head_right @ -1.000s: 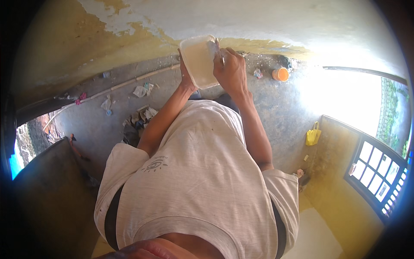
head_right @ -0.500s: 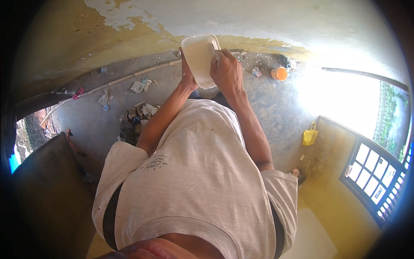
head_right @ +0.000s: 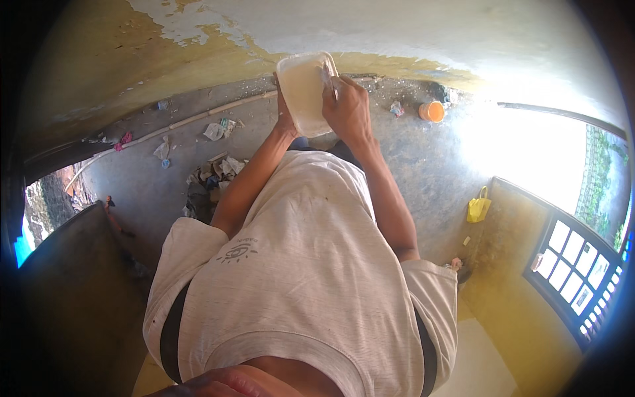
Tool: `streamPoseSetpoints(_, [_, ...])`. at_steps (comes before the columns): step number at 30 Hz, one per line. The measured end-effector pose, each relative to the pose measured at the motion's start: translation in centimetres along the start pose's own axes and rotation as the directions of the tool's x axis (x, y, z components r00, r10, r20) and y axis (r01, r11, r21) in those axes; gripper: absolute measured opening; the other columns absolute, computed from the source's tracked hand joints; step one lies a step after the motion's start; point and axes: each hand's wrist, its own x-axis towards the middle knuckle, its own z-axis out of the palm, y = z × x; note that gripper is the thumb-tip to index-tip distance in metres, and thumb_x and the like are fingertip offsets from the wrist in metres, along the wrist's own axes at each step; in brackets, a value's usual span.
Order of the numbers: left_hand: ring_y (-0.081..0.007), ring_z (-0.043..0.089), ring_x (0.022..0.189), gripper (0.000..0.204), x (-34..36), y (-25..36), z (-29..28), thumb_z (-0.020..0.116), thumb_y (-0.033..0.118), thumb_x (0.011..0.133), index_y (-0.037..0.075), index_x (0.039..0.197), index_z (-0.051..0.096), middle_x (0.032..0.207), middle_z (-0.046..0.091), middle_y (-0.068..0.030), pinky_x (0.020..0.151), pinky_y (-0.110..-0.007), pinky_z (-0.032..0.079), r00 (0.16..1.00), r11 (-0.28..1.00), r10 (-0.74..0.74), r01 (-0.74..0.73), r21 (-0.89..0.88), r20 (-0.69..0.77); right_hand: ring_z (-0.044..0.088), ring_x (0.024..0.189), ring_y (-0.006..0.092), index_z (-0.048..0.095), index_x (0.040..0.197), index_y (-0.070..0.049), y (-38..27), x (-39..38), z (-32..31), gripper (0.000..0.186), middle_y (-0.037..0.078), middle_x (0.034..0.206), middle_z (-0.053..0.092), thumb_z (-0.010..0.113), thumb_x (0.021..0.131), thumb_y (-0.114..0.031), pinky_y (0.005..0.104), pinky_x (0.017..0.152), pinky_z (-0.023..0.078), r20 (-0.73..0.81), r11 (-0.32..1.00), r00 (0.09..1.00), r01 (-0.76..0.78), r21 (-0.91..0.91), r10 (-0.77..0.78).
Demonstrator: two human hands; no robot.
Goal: The person applies plaster to a wall using a putty knife, taking the material from a small plastic container held in their left hand and spreading it over a large section of the wall.
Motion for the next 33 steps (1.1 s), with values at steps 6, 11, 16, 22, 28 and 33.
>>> streamPoseSetpoints(6, [-0.0275, 0.059, 0.119, 0.092, -0.3, 0.3, 1.0, 0.018, 0.081, 0.09, 0.011, 0.142, 0.045, 0.134, 0.057, -0.0123, 0.1, -0.045, 0.052, 0.998, 0.993, -0.023, 0.03, -0.112, 0.062, 0.061, 0.072, 0.0436, 0.063, 0.084, 0.006, -0.9, 0.5, -1.9, 0.012, 0.023, 0.081, 0.061, 0.059, 0.085, -0.005, 0.0462, 0.064, 0.049, -0.016, 0.999, 0.999, 0.04, -0.031, -0.04])
streamPoseSetpoints(11, [-0.0273, 0.06, 0.119, 0.088, 0.3, 0.0, -0.6, 0.02, 0.079, 0.092, 0.011, 0.142, 0.046, 0.133, 0.058, -0.0122, 0.1, -0.045, 0.052, 0.994, 0.991, 0.005, 0.01, -0.137, 0.111, 0.061, 0.073, 0.044, 0.063, 0.084, 0.005, 0.7, -0.2, -0.1, 0.011, 0.024, 0.082, 0.061, 0.058, 0.085, -0.005, 0.0463, 0.064, 0.05, 0.004, 0.998, 0.999, 0.043, -0.038, -0.042])
streamPoseSetpoints(16, [-0.0279, 0.06, 0.119, 0.087, 0.0, 0.2, 0.0, 0.02, 0.078, 0.092, 0.01, 0.142, 0.046, 0.132, 0.058, -0.0125, 0.1, -0.046, 0.051, 0.999, 0.995, 0.02, -0.018, -0.099, 0.025, 0.062, 0.071, 0.0442, 0.061, 0.08, 0.006, 1.0, -0.3, 0.7, 0.011, 0.024, 0.079, 0.061, 0.058, 0.084, -0.004, 0.0471, 0.062, 0.049, -0.062, 0.999, 0.998, 0.007, 0.031, -0.005])
streamPoseSetpoints(22, [-0.0293, 0.057, 0.122, 0.093, -0.3, 0.7, 1.1, 0.019, 0.082, 0.089, 0.012, 0.144, 0.044, 0.137, 0.055, -0.0124, 0.101, -0.049, 0.051, 0.999, 0.997, -0.018, 0.02, -0.075, 0.029, 0.061, 0.06, 0.0393, 0.064, 0.088, 0.004, 0.6, 0.4, -0.8, 0.015, 0.023, 0.076, 0.063, 0.062, 0.088, -0.011, 0.0432, 0.058, 0.048, -0.082, 0.999, 0.996, 0.039, 0.026, -0.036])
streamPoseSetpoints(28, [-0.0311, 0.057, 0.123, 0.095, -0.8, 1.0, 1.8, 0.021, 0.085, 0.086, 0.012, 0.143, 0.044, 0.137, 0.055, -0.0125, 0.1, -0.052, 0.051, 1.0, 0.999, -0.001, 0.002, -0.041, 0.016, 0.058, 0.062, 0.0381, 0.064, 0.094, 0.005, 1.1, 0.7, -2.3, 0.015, 0.022, 0.081, 0.061, 0.062, 0.091, -0.01, 0.0387, 0.058, 0.047, 0.014, 0.99, 0.99, 0.14, 0.015, -0.14])
streamPoseSetpoints(33, [-0.0313, 0.06, 0.119, 0.092, -0.7, 0.7, 0.6, 0.022, 0.083, 0.087, 0.012, 0.14, 0.047, 0.132, 0.059, -0.0124, 0.098, -0.052, 0.051, 0.997, 0.997, -0.004, -0.002, -0.082, -0.073, 0.06, 0.071, 0.0441, 0.062, 0.092, 0.005, 2.1, -1.1, -2.3, 0.012, 0.024, 0.083, 0.06, 0.058, 0.091, -0.006, 0.045, 0.063, 0.048, 0.055, 0.99, 0.989, 0.133, 0.055, -0.136])
